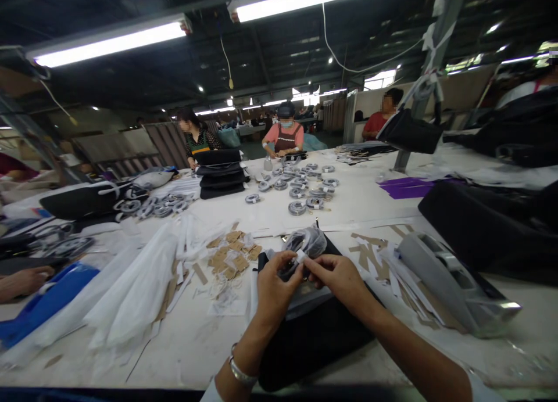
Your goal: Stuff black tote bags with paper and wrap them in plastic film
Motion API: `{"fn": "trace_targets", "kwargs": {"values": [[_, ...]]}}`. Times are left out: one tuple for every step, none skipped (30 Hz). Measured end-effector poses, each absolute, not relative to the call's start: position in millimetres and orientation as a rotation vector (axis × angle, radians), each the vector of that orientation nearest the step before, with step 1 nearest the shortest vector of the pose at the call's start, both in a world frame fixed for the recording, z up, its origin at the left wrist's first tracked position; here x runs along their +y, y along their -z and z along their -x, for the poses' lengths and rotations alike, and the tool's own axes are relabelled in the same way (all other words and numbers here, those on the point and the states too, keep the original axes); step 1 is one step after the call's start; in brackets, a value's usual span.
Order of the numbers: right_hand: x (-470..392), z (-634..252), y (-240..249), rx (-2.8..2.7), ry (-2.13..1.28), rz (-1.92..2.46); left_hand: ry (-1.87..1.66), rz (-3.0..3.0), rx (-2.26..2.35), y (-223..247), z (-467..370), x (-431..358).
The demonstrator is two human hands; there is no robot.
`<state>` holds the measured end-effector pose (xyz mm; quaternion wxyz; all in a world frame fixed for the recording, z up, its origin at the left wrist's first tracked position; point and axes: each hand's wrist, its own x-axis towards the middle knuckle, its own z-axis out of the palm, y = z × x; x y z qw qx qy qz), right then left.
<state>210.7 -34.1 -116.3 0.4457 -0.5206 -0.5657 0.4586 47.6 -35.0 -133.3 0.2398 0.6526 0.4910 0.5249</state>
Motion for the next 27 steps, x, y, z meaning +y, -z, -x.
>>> {"fn": "trace_targets", "kwargs": {"values": [[-34, -212, 115, -1.438, -1.115, 1.320, -1.438, -1.790, 1.357, 135, -48, -35], [-35, -213, 114, -1.473, -1.092, 1.347, -1.436, -1.794, 1.372, 136, -48, -36], [-35, -214, 114, -1.500, -1.074, 1.368, -1.433, -1.798, 1.385, 137, -48, -36], [-35, -215, 113, -1.517, -1.058, 1.383, -1.428, -1.800, 1.394, 137, -48, -37], [-35, -216, 113, -1.527, -1.040, 1.397, -1.424, -1.794, 1.395, 137, -48, -37], [-35, -217, 114, -1.537, -1.017, 1.410, -1.422, -1.777, 1.384, 136, -48, -38], [-34, -218, 115, -1.549, -0.992, 1.424, -1.421, -1.752, 1.364, 134, -47, -38], [-32, -219, 117, -1.557, -0.972, 1.439, -1.421, -1.722, 1.339, 132, -47, -39], [-30, -220, 120, -1.563, -0.964, 1.444, -1.416, -1.693, 1.307, 129, -46, -39], [-26, -221, 123, -1.568, -0.976, 1.434, -1.406, -1.665, 1.273, 127, -46, -38], [-23, -223, 126, -1.577, -1.003, 1.410, -1.390, -1.643, 1.243, 125, -45, -38], [-18, -225, 130, -1.588, -1.028, 1.383, -1.371, -1.624, 1.221, 123, -44, -37], [-14, -228, 132, -1.610, -1.034, 1.365, -1.352, -1.600, 1.205, 121, -43, -35], [-10, -230, 134, -1.651, -1.011, 1.360, -1.333, -1.561, 1.194, 120, -42, -34], [-8, -233, 136, -1.711, -0.952, 1.373, -1.316, -1.509, 1.187, 118, -41, -32], [-6, -237, 136, -1.779, -0.849, 1.405, -1.300, -1.448, 1.183, 117, -39, -30], [-6, -240, 134, -1.842, -0.704, 1.430, -1.287, -1.388, 1.177, 115, -38, -28], [-8, -242, 132, -1.891, -0.531, 1.423, -1.277, -1.340, 1.168, 113, -36, -26], [-11, -244, 129, -1.919, -0.344, 1.372, -1.268, -1.308, 1.158, 111, -35, -25], [-14, -245, 125, -1.937, -0.159, 1.276, -1.260, -1.298, 1.151, 109, -33, -23], [-17, -245, 121, -1.956, 0.008, 1.151, -1.252, -1.307, 1.148, 107, -33, -22], [-20, -245, 116, -1.988, 0.150, 1.018, -1.239, -1.328, 1.146, 105, -32, -21], [-21, -243, 111, -2.043, 0.269, 0.898, -1.223, -1.357, 1.144, 104, -32, -21], [-21, -242, 106, -2.113, 0.371, 0.799, -1.207, -1.394, 1.142, 103, -32, -21], [-19, -240, 101, -2.187, 0.456, 0.718, -1.199, -1.439, 1.144, 102, -33, -21], [-16, -238, 97, -2.249, 0.519, 0.653, -1.195, -1.485, 1.150, 102, -33, -22], [-12, -236, 94, -2.294, 0.559, 0.603, -1.192, -1.524, 1.160, 103, -34, -23]]}}
